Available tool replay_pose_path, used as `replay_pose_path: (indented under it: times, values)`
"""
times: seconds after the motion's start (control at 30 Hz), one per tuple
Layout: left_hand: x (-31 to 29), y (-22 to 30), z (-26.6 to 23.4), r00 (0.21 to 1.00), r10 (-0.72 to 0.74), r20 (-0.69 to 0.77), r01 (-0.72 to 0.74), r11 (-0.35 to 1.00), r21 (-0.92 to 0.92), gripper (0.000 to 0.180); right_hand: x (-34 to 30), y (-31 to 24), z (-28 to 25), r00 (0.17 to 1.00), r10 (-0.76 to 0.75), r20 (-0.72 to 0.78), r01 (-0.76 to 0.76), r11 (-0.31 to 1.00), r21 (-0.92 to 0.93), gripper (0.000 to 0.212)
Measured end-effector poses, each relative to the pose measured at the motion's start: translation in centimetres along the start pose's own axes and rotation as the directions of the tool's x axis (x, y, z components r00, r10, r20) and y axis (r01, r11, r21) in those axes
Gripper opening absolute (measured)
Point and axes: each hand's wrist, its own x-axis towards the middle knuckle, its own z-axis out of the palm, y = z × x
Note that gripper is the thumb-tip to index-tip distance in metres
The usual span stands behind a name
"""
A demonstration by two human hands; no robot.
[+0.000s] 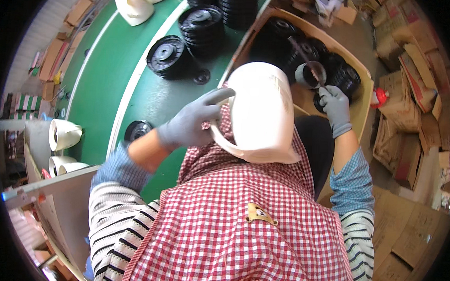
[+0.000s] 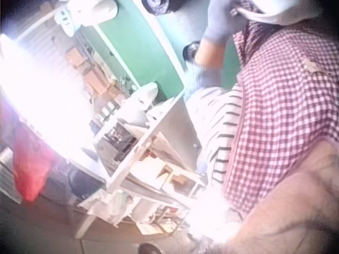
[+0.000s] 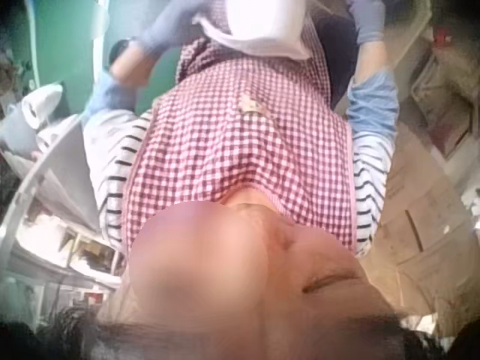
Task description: The person assembles white ceramic pitchers by inserting black plastic filter units into the openings, then placing black lids on top. They handle each pitcher one at a time, repeating the same sequence of actions throughout the clip.
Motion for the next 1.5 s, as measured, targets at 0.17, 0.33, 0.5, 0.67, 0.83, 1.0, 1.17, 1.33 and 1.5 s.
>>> replay_pose_path:
  times: [0.17, 0.33, 0.5, 0.67, 0.83, 1.0, 1.17, 1.33, 1.5]
  values:
    - [-12.1, 4.8, -2.6, 0.587, -0.649, -0.484, 0.033, 0.616, -0.787, 0.048, 0.5, -4.6, 11.6, 0.885, -0.213, 0.414, 0.418, 0.756, -0.504, 0.028]
    - [-19.1, 3.4, -4.8, 0.259, -0.662, -0.703, -0.009, 0.726, -0.688, 0.045, -1.5, -4.1, 25.7, 0.693, -0.188, 0.696, 0.641, 0.602, -0.476, 0.024]
    - [-22.5, -0.6, -6.8, 0.065, -0.616, -0.785, 0.000, 0.787, -0.617, 0.037, -2.7, -2.6, 30.6, 0.576, -0.361, 0.733, 0.795, 0.455, -0.401, 0.028]
    - [-23.2, -8.9, -12.1, -0.006, -0.640, -0.768, -0.057, 0.767, -0.639, 0.028, -0.4, -5.1, 24.8, 0.487, -0.573, 0.659, 0.863, 0.435, -0.258, 0.056]
    - [-15.8, -21.1, -22.7, -0.143, -0.665, -0.733, -0.264, 0.739, -0.619, 0.028, 0.2, -0.2, 14.1, 0.914, -0.169, 0.368, 0.191, 0.981, -0.023, 0.037]
    - [-7.8, -32.9, -30.2, -0.378, -0.577, -0.724, -0.283, 0.816, -0.503, 0.060, -1.4, 1.7, 8.8, 0.964, -0.101, 0.246, 0.110, 0.994, -0.023, 0.035]
    - [-6.2, -35.8, -31.7, -0.376, -0.572, -0.729, -0.009, 0.789, -0.614, 0.064, -1.6, 0.3, 9.0, 0.948, -0.076, 0.309, 0.127, 0.981, -0.149, 0.035]
    - [-19.8, -29.1, -33.2, -0.213, 0.039, -0.976, 0.956, 0.213, -0.200, 0.105, -1.0, -0.1, 9.7, 0.934, -0.009, 0.357, 0.107, 0.961, -0.256, 0.034]
    - [-36.2, -16.1, -33.8, -0.511, 0.171, -0.843, 0.685, -0.511, -0.519, 0.085, -0.3, 2.1, 9.8, 0.935, 0.018, 0.355, 0.032, 0.991, -0.134, 0.035]
